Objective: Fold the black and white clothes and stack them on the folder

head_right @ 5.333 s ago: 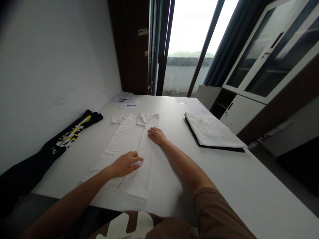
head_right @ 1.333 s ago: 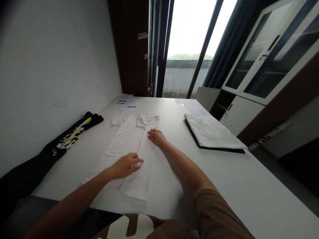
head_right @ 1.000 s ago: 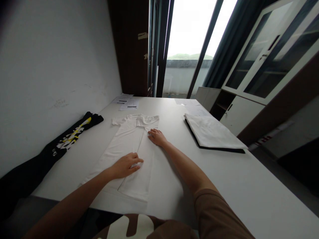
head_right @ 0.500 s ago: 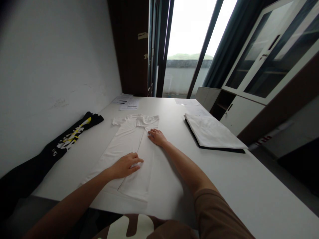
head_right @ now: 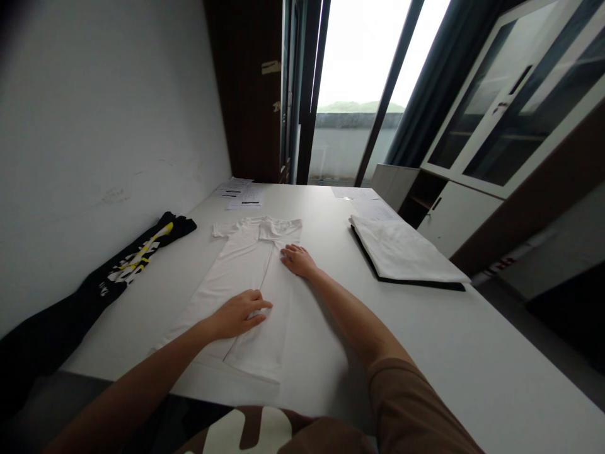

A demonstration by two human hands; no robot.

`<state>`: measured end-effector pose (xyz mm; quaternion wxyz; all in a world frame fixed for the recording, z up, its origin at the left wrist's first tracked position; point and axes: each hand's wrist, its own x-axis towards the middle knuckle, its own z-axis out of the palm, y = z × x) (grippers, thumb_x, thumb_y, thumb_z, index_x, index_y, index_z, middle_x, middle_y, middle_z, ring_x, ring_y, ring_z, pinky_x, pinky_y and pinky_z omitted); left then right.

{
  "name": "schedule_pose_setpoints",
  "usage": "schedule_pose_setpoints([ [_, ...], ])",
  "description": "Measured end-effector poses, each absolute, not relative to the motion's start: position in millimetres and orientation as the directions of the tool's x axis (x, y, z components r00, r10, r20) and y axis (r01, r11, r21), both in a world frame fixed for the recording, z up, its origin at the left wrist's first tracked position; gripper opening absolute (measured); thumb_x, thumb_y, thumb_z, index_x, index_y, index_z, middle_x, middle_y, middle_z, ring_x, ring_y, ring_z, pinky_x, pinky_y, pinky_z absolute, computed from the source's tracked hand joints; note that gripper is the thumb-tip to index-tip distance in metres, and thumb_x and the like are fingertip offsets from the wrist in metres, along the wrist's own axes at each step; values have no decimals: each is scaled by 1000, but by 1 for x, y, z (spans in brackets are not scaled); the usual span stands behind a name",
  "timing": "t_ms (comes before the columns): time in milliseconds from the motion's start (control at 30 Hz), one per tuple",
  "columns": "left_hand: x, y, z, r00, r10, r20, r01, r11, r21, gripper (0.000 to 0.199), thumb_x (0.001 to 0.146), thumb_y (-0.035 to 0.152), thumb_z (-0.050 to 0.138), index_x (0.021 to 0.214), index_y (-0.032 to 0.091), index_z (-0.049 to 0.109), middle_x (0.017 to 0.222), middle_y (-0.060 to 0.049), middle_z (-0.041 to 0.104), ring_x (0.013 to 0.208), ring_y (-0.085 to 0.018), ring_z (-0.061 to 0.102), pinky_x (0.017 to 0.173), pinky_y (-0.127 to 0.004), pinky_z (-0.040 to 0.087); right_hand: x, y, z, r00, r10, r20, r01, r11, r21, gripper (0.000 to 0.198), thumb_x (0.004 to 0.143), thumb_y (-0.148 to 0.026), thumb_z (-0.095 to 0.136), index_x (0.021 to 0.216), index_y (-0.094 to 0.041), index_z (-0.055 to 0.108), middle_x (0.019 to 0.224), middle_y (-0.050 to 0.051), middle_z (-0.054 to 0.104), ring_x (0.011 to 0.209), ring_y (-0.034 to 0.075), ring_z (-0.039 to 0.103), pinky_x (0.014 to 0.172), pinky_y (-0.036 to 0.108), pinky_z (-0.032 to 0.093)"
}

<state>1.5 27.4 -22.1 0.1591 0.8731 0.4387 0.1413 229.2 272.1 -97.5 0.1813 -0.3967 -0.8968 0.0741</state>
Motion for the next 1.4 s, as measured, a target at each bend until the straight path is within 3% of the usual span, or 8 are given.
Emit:
schedule_pose_setpoints([
  [1400, 1, 28, -24, 574, 811, 114, 714, -564, 415, 32, 102, 33, 57, 131, 26, 67, 111, -6, 63, 106, -23, 60, 96, -35, 48, 229, 272, -98, -624, 732, 273, 683, 681, -264, 46, 103, -42, 56, 146, -29, 60, 155, 5, 51, 148, 27, 41, 123, 45, 32],
])
